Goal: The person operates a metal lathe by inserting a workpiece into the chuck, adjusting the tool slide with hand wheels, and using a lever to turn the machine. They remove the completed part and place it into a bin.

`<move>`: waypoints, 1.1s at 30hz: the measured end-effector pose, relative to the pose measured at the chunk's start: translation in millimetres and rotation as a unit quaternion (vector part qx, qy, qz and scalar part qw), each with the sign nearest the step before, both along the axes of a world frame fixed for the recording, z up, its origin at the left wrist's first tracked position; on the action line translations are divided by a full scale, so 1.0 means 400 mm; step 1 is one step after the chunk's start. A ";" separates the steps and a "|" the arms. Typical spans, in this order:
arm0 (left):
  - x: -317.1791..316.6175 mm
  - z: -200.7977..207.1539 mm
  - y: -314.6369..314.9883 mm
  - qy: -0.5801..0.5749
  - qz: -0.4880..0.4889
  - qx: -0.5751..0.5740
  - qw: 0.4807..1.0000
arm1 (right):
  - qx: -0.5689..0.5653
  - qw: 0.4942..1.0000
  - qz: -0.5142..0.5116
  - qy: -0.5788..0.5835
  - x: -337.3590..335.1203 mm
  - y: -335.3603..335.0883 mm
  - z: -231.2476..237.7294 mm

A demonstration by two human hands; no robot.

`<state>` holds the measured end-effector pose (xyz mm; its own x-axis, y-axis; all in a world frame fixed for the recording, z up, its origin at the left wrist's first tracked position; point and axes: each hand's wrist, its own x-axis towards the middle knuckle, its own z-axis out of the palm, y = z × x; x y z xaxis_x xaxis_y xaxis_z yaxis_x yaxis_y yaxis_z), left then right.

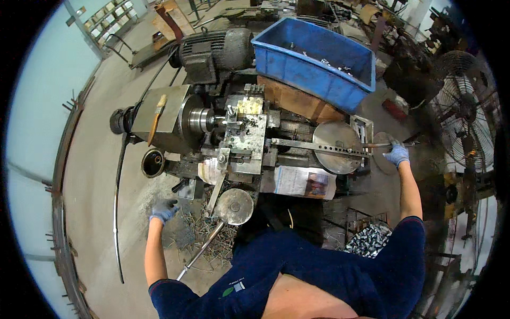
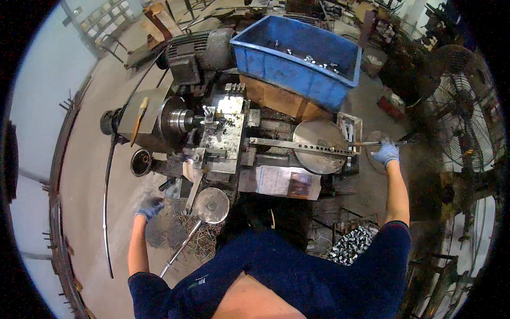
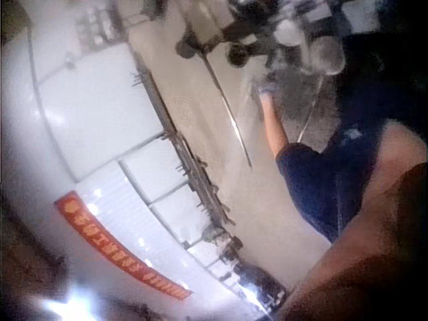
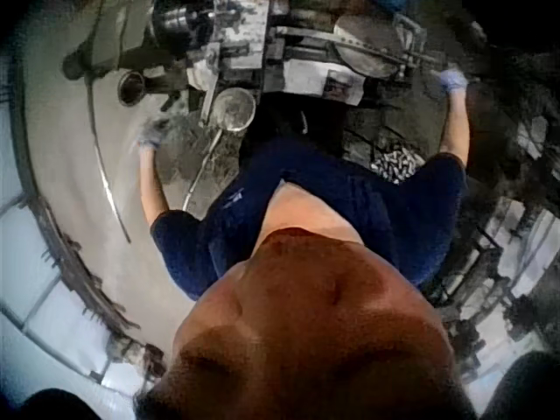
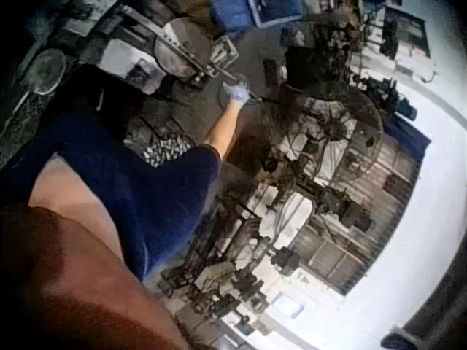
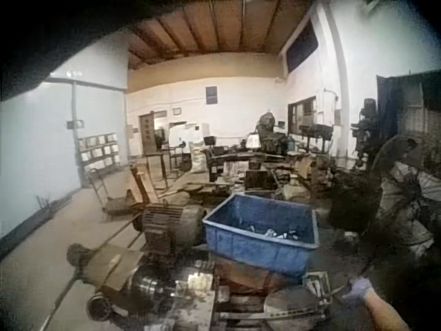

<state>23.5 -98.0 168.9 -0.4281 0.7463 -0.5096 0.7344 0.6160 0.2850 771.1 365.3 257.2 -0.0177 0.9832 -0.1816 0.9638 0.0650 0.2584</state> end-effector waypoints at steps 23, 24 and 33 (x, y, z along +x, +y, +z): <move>0.461 0.077 -0.028 -0.075 -0.107 0.141 0.981 | 0.036 0.972 -0.202 0.116 -0.026 -0.481 -0.087; 0.462 0.081 -0.027 -0.081 -0.103 0.138 0.982 | 0.024 0.970 -0.209 0.124 -0.024 -0.478 -0.088; 0.429 0.033 -0.039 -0.125 -0.075 0.053 0.988 | 0.048 0.972 -0.186 0.133 -0.031 -0.498 -0.095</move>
<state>195.1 -113.6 182.2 -0.1788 0.8469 -0.5009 0.7134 0.4622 0.5268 758.7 166.3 219.2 0.3095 0.9425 -0.1265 0.9493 -0.3139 -0.0160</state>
